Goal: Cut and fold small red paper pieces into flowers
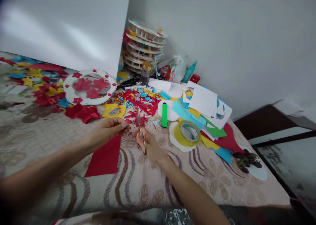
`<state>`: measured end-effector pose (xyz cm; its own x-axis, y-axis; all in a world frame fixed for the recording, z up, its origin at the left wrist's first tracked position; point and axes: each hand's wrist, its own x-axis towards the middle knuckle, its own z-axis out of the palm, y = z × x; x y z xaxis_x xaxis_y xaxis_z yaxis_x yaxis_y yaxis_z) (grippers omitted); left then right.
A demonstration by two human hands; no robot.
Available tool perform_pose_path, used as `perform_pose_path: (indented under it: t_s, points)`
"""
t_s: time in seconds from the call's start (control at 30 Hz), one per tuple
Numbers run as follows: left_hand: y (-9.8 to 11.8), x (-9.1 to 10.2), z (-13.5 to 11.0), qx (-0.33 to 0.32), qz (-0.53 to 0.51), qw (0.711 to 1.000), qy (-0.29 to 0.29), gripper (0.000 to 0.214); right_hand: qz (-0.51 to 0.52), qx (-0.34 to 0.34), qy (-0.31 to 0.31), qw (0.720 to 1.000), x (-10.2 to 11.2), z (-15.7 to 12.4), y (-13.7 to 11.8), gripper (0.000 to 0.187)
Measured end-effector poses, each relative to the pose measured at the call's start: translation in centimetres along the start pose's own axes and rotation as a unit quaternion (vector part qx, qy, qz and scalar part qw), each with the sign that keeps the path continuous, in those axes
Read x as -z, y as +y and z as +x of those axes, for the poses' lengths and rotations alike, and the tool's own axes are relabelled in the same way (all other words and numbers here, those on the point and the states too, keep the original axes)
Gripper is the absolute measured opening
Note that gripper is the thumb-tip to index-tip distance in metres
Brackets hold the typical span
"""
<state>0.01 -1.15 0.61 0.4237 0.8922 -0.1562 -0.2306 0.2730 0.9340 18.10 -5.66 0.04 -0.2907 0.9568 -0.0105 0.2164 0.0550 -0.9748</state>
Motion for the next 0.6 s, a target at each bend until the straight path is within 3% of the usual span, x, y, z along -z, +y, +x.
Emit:
perform_pose_path:
  t_s: [0.23, 0.43, 0.6]
  points:
    - [-0.1, 0.2, 0.3, -0.015, -0.036, 0.999, 0.019, 0.027, -0.034, -0.006, -0.028, 0.999, -0.6, -0.4, 0.1, 0.048]
    - [-0.4, 0.1, 0.1, -0.029, 0.087, 0.996, -0.019, 0.022, -0.026, -0.017, 0.108, 0.994, -0.3, 0.3, -0.8, 0.032]
    - [-0.7, -0.3, -0.2, -0.032, 0.176, 0.983, -0.045, 0.020, -0.032, -0.008, 0.106, 0.994, -0.2, 0.8, -0.7, 0.028]
